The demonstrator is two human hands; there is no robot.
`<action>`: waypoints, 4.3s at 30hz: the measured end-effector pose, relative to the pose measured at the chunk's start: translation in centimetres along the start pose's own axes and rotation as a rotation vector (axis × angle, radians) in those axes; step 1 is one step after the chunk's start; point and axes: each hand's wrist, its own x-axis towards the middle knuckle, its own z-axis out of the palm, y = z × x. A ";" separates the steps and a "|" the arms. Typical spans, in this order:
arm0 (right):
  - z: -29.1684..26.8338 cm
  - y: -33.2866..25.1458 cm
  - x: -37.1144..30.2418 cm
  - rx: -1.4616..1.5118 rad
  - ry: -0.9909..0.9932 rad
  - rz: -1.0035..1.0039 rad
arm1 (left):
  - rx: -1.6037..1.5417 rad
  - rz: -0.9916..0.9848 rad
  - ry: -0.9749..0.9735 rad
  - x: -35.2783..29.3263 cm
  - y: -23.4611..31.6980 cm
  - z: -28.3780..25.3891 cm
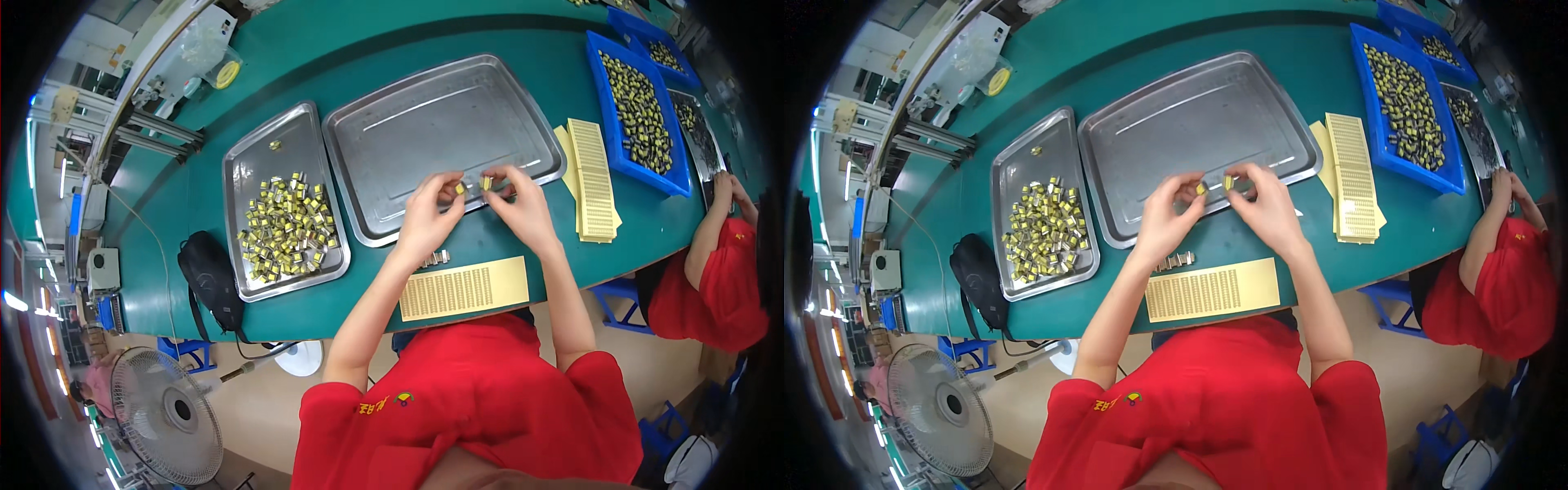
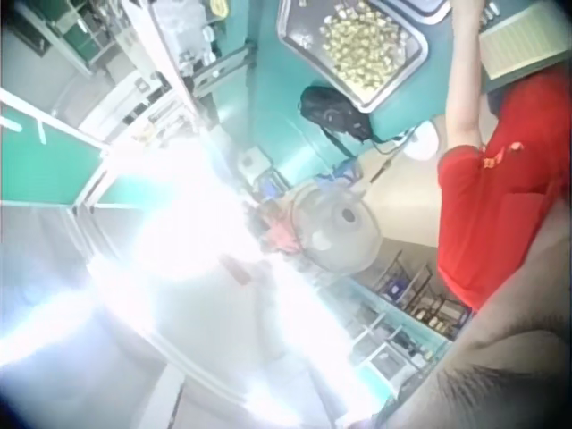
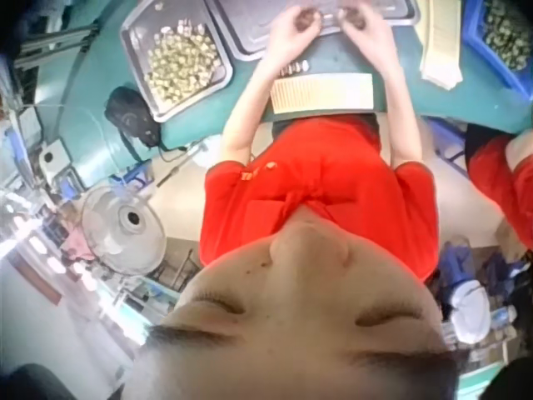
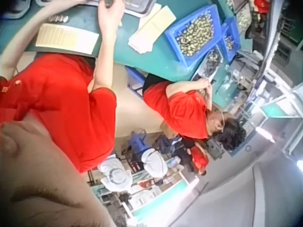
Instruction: Manually placing small electronic components into a component carrier tray.
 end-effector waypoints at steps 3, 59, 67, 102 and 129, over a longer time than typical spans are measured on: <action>-0.3 -1.5 -2.8 0.064 -0.039 -0.012 | -0.277 -0.037 -0.044 -2.9 -0.8 -0.4; -9.3 7.3 8.1 -0.061 -0.161 0.500 | 0.808 0.526 0.328 -12.6 24.6 -6.3; -16.1 6.2 7.9 0.434 0.261 0.514 | 0.721 0.750 0.434 -11.2 23.5 -6.9; -31.6 36.2 34.9 1.254 0.688 0.416 | 1.177 0.436 0.504 -6.1 28.5 -6.9; -9.3 3.0 9.7 0.067 -0.689 0.180 | 0.829 1.160 0.822 -6.2 24.6 -8.0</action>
